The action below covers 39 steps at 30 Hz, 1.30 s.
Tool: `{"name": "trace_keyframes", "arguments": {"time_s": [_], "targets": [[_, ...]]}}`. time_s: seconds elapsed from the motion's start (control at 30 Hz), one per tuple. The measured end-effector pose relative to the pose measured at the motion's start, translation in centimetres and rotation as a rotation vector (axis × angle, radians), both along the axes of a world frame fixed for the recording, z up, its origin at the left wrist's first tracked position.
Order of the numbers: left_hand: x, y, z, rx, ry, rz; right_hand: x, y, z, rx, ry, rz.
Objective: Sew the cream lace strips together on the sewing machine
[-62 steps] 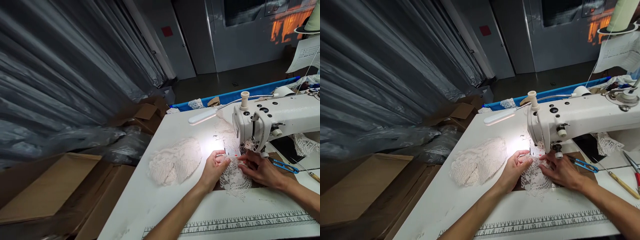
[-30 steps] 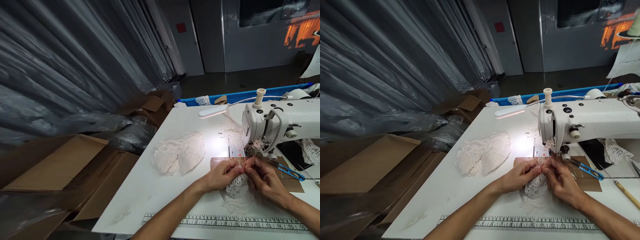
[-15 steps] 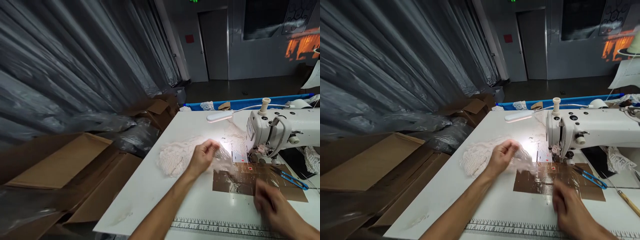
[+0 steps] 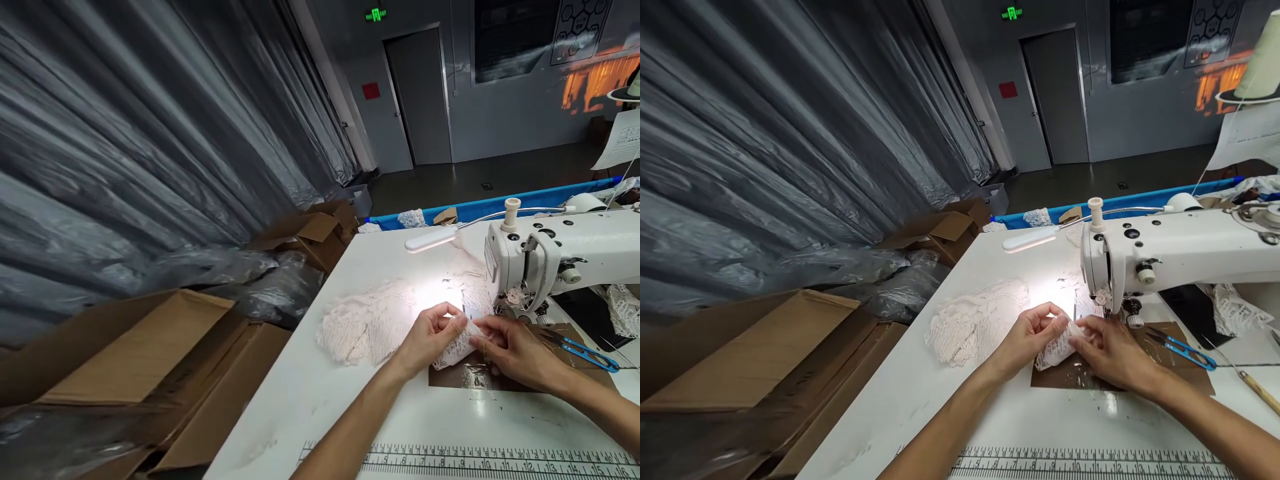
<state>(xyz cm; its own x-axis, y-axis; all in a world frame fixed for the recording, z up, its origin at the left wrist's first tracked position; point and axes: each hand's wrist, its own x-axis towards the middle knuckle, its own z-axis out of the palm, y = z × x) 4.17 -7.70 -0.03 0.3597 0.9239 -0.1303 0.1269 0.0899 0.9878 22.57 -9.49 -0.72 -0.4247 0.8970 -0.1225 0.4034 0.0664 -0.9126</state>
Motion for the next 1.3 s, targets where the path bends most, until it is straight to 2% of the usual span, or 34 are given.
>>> {"name": "trace_keyframes", "arguments": {"time_s": [0.07, 0.17, 0.37, 0.5, 0.63, 0.73, 0.87, 1.07, 1.17, 1.3], "targets": [[-0.1, 0.1, -0.2, -0.01, -0.007, 0.021, 0.0, 0.0, 0.1, -0.186, 0.092, 0.057], [-0.1, 0.2, -0.5, -0.073, -0.047, 0.014, 0.3, -0.1, 0.0, -0.279, 0.172, 0.047], [0.1, 0.3, -0.9, -0.113, -0.066, 0.023, 0.7, 0.0, -1.2, -0.204, 0.183, 0.015], [0.1, 0.2, -0.9, -0.171, -0.066, -0.027, 0.6, -0.2, -1.1, -0.21, 0.136, 0.005], [0.2, 0.0, -0.9, -0.213, -0.032, -0.084, 0.6, -0.2, -1.0, -0.056, 0.069, 0.01], [0.3, 0.0, -0.9, -0.195, -0.022, -0.059, 0.7, -0.2, -1.4, 0.022, 0.061, -0.014], [0.8, -0.3, -1.1, -0.151, -0.024, -0.033, 0.6, -0.4, -2.0, 0.026, 0.107, -0.027], [1.5, -0.9, -1.2, -0.065, -0.047, 0.092, 0.2, -0.7, -1.6, 0.108, 0.054, 0.058], [1.2, -0.8, -0.7, -0.029, 0.024, 0.055, 0.6, -0.3, -1.5, 0.116, 0.042, 0.022], [0.8, -0.6, -0.4, -0.002, 0.124, -0.022, 1.1, 0.3, -1.7, 0.026, 0.173, -0.051]]}}
